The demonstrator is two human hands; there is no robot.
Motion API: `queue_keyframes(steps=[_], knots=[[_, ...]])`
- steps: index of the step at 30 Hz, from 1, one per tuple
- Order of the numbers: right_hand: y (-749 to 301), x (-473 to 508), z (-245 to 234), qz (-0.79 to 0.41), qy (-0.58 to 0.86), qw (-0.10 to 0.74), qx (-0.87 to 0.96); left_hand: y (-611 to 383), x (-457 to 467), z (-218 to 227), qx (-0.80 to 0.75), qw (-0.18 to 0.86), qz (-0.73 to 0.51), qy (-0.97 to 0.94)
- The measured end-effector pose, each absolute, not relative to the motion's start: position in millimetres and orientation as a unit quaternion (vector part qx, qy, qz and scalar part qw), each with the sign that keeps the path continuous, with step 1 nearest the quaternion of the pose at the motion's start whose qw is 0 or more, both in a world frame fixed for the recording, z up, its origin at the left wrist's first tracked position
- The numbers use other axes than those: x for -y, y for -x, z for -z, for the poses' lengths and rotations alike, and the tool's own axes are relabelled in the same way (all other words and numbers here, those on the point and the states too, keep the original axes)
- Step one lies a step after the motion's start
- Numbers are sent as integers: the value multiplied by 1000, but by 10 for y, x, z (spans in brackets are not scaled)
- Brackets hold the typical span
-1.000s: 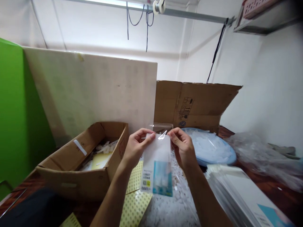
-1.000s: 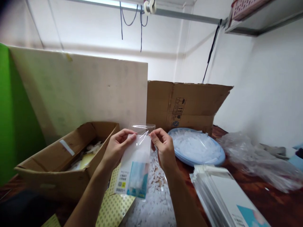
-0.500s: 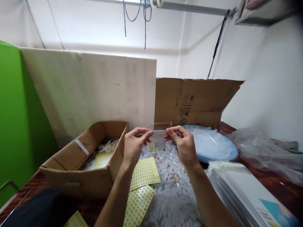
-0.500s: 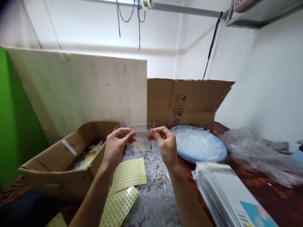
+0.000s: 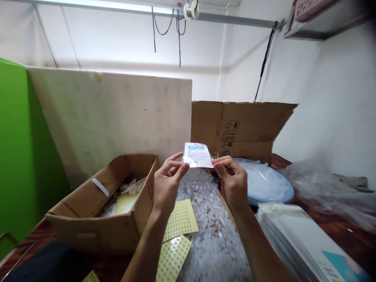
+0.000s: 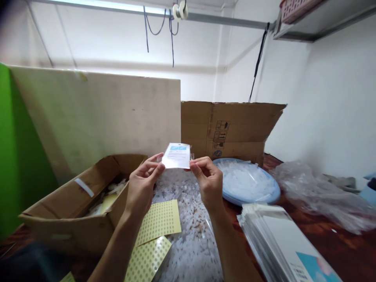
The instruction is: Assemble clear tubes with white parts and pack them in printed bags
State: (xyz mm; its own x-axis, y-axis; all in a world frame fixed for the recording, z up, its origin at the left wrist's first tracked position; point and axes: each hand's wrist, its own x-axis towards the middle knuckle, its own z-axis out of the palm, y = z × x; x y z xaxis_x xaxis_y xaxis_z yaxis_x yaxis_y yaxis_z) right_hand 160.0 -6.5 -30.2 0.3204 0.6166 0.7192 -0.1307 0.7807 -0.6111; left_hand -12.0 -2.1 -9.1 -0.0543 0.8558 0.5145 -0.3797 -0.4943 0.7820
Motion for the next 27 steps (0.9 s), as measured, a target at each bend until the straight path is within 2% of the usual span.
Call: queue_keyframes(steps=[5,15,27], knots=[[-1595,71,287,-186,251,802,509,12,72,89,-207,487,-698,-482],[-1587,55,289,-164,262,817,487,-131,144,127,-205,517,-731,-394],[-1617,8,312,-158,253,832,468,-193,232,91,-201,495,-746,-397]])
